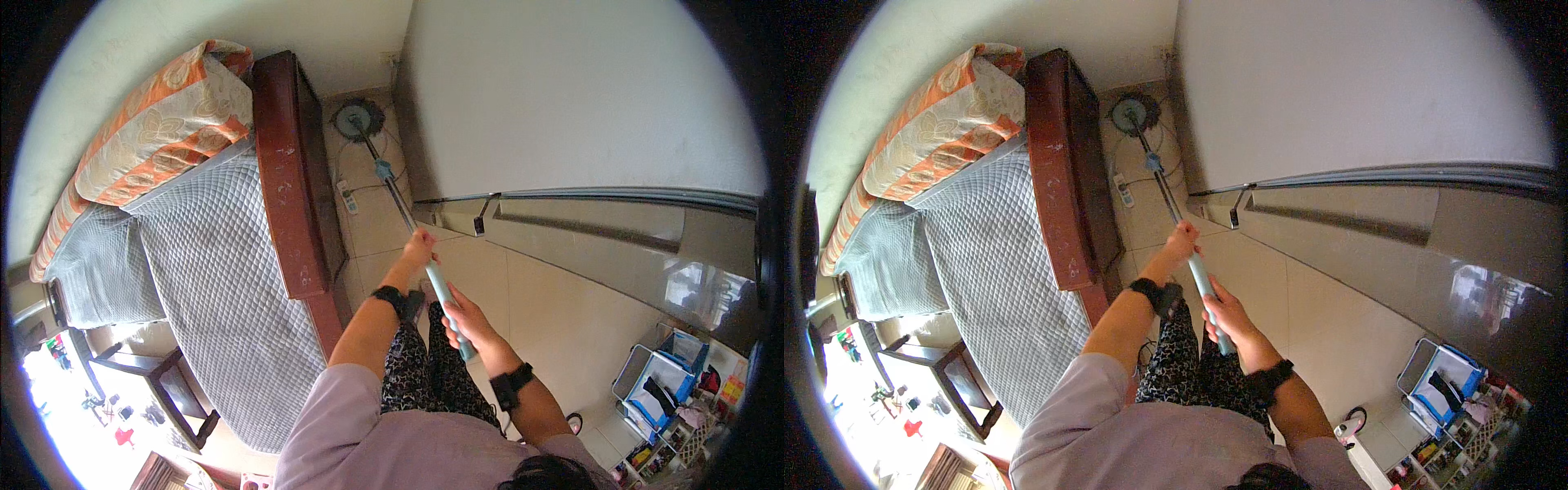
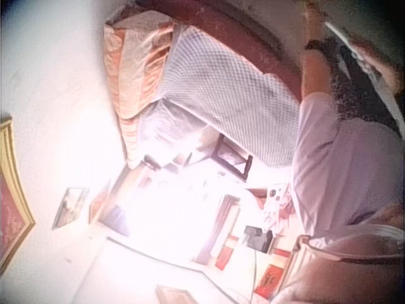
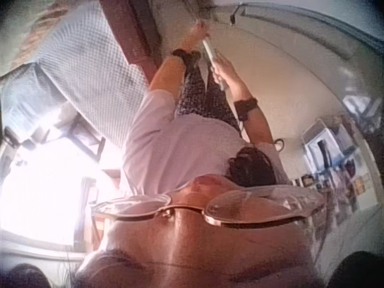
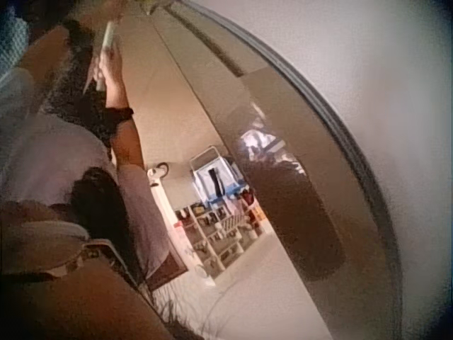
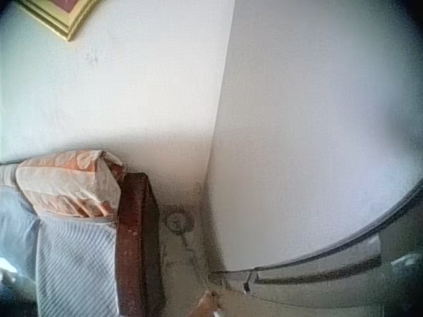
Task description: The person mops the tiled floor in a living room using a spin mop. They move the mop back and forth across the floor, navigating around furniture and a child's tricycle. At one point, they briefly reach toward their face before resuming mopping.
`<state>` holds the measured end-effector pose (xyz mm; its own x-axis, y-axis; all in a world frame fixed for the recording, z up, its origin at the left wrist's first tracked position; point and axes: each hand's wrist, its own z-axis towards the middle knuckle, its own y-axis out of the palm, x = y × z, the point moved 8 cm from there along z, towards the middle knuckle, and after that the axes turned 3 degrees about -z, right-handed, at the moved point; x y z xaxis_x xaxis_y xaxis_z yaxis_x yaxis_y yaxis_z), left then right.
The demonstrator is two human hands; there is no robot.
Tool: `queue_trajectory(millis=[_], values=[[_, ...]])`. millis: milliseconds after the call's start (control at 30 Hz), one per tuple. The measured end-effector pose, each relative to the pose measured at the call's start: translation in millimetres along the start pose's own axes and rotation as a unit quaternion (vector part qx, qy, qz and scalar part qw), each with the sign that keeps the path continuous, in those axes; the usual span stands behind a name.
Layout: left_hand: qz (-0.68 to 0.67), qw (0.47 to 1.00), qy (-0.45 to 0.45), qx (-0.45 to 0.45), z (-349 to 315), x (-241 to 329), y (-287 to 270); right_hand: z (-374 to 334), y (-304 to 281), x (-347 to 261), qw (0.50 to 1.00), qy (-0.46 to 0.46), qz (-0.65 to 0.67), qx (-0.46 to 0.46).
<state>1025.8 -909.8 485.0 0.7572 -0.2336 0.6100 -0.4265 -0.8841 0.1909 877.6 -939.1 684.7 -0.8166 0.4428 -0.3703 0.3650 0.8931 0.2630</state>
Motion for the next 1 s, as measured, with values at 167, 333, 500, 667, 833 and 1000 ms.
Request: queue_trajectory(millis=[167, 333, 500, 667, 833, 1000], values=[[-0.063, 0.996, -0.015, -0.061, -81.1, -42.4, 72.9, -94.3, -25.7, 32.3, 0.998, 0.031, -0.039, 0.039], [-0.106, 0.991, -0.039, -0.068, -128.1, -21.0, 106.2, -140.9, -40.8, 27.2, 0.984, 0.001, -0.16, 0.077], [-0.134, 0.982, 0.006, -0.135, -193.3, -14.7, 138.7, -210.5, -55.2, 46.3, 0.984, 0.021, -0.152, 0.092], [-0.143, 0.969, -0.039, -0.199, -252.0, -27.5, 178.0, -270.7, -74.3, 65.8, 0.982, 0.026, -0.163, 0.093], [-0.119, 0.958, -0.073, -0.249, -286.8, -75.0, 215.0, -311.6, -118.1, 111.2, 0.975, 0.054, -0.201, 0.082], [-0.118, 0.958, -0.108, -0.237, -292.1, -161.9, 245.6, -316.6, -150.8, 161.7, 0.981, 0.034, -0.188, 0.041]])
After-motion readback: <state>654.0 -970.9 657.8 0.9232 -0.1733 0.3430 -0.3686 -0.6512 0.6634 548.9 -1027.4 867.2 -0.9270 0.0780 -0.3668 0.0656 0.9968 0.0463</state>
